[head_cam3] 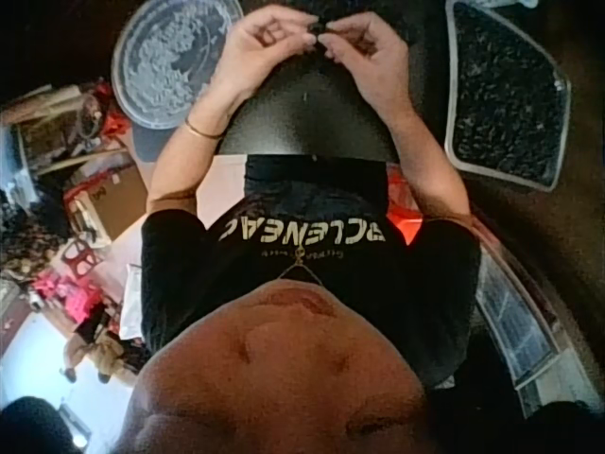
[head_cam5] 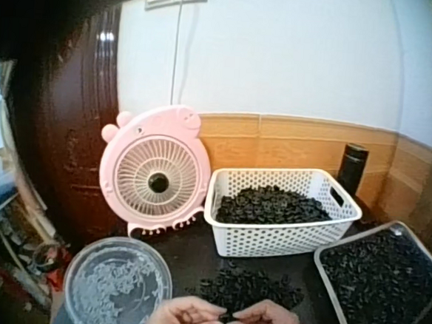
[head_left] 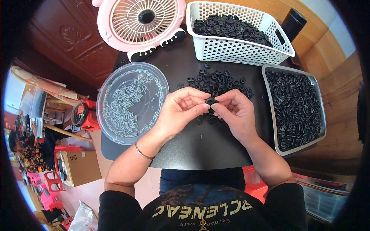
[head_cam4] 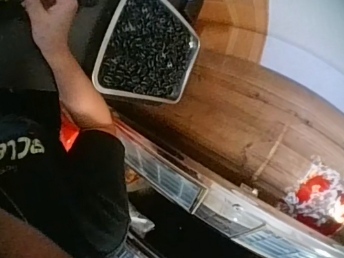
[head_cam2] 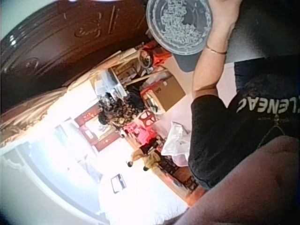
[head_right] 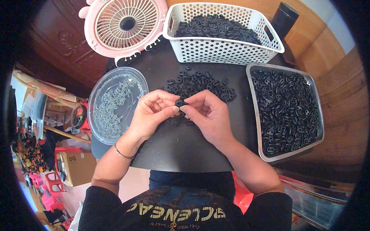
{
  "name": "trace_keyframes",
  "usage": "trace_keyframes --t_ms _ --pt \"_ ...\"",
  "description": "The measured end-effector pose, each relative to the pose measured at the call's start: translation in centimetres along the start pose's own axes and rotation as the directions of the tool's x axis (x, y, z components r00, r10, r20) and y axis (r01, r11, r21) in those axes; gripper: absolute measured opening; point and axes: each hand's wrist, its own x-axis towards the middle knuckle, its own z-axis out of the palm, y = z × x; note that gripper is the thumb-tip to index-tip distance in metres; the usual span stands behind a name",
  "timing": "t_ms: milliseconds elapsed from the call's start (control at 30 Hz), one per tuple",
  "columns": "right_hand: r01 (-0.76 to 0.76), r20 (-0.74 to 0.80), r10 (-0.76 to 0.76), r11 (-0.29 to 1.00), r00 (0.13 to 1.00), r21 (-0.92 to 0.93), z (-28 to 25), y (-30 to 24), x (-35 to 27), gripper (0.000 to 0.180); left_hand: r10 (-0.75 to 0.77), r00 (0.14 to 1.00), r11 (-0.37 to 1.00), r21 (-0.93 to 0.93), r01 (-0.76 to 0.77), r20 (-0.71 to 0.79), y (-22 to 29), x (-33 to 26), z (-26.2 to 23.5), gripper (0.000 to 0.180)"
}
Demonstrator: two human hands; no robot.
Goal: The person sits at a table and repeatedly picks up small black plastic rings and silver screws. They insert the screws into the rings by hand and place the assembled units into a white basket. The person works continuously through the clip, handling the components one at a time.
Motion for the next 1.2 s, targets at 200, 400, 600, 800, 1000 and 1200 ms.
trace_keyframes --t_ms 200,400,600,800,1000,1200 --pt "0.001 0.0 -0.001 1.0 1.0 -0.025 -0.11 0.11 -0.04 0.012 0.0 1.0 0.999 -0.037 -0.001 -0.022 -0.24 -0.05 0.25 0.02" --pt "-0.017 0.017 0.016 0.999 1.0 0.034 -0.26 0.23 -0.02 0.011 -0.004 1.0 0.999 -0.046 0.003 -0.013 -0.19 -0.13 0.12 0.019" --pt "-0.036 0.034 0.034 0.997 0.999 0.063 -0.41 0.13 0.03 0.01 -0.003 1.0 1.0 -0.019 0.002 -0.021 -0.25 -0.2 0.11 0.02" --pt "-0.03 0.005 0.029 0.996 1.0 0.085 -0.03 -0.15 0.11 0.011 -0.01 1.0 0.996 -0.085 0.008 -0.025 -0.13 0.01 0.02 0.019" --pt "-0.038 -0.01 0.038 0.999 0.999 -0.006 -0.23 0.06 0.11 0.01 -0.006 0.998 0.997 -0.079 0.001 -0.056 -0.31 -0.07 0.17 0.019" --pt "-0.051 -0.025 0.052 0.997 0.998 0.05 -0.11 0.02 0.04 0.01 0.004 0.998 0.998 -0.055 -0.007 -0.066 -0.48 -0.01 0.24 0.02"
